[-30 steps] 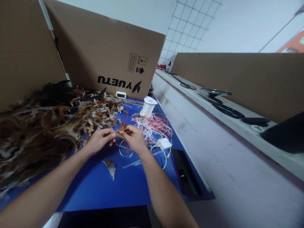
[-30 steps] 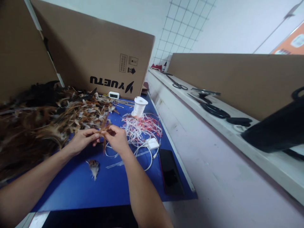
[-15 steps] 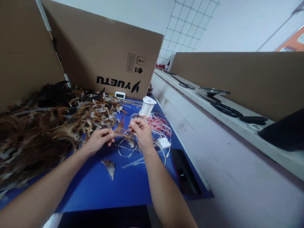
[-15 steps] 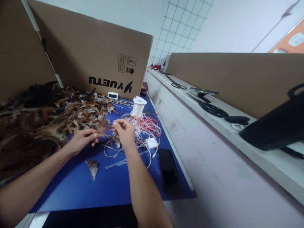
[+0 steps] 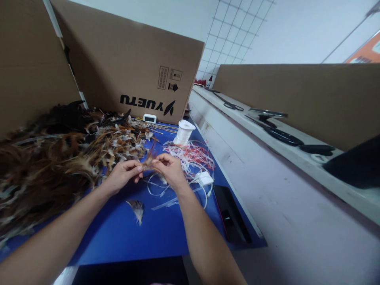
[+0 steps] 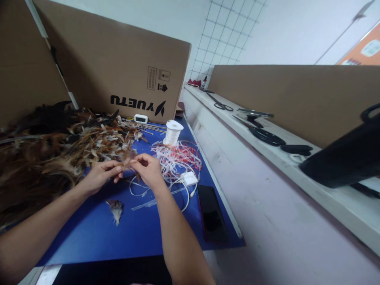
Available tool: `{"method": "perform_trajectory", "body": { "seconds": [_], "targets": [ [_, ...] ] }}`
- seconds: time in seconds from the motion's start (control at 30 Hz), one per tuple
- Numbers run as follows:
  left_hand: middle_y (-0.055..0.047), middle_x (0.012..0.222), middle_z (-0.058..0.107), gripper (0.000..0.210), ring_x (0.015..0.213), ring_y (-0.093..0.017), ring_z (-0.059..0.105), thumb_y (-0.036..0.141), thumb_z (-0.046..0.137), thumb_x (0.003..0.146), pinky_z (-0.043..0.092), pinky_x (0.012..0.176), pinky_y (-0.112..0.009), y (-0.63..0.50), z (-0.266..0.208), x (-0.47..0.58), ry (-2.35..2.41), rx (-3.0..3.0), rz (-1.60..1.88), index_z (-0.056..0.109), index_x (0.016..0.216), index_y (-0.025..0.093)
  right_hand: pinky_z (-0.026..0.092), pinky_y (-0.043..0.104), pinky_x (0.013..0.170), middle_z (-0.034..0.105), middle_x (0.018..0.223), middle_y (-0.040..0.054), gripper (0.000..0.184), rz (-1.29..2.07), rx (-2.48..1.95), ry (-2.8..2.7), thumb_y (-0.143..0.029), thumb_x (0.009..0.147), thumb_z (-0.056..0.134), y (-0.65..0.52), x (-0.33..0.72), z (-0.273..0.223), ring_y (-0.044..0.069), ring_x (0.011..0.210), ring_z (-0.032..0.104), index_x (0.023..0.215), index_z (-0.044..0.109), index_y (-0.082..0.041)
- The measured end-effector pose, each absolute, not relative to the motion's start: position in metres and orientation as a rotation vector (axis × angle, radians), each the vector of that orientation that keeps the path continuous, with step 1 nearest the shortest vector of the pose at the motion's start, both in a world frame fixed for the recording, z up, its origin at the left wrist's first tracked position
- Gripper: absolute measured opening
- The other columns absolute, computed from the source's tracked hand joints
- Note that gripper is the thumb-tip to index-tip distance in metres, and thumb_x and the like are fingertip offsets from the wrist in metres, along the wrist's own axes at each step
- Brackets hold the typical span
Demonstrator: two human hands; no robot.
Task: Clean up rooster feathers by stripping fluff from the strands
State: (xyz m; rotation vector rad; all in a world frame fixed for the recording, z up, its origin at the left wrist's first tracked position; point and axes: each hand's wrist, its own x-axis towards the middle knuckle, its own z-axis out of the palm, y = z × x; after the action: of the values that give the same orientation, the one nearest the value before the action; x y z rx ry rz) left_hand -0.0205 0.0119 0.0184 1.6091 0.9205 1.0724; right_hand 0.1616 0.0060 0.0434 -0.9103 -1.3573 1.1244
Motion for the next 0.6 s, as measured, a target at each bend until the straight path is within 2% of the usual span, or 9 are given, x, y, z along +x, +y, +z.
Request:
{"method": "perform_trajectory", "body": {
  "seconds": [0.6],
  "targets": [
    [0.0,0.062,0.06,0.027,0.047,-0.008,0.05,0.038,0.062,0.08,0.042,0.051,-0.022,0.0107,0.0182,-0.0191,0.923,1.573,1.076,0.062,0.067,0.014,0.038,0.021,0.042,0.052,0.051,-0.0064,0.018,1.124,-0.897,-1.298,-0.035,0.068,0.068,0.0051,0.16,0.0467,0.008,0.043,0.044,0.068,0.057,-0.02]
  ]
}}
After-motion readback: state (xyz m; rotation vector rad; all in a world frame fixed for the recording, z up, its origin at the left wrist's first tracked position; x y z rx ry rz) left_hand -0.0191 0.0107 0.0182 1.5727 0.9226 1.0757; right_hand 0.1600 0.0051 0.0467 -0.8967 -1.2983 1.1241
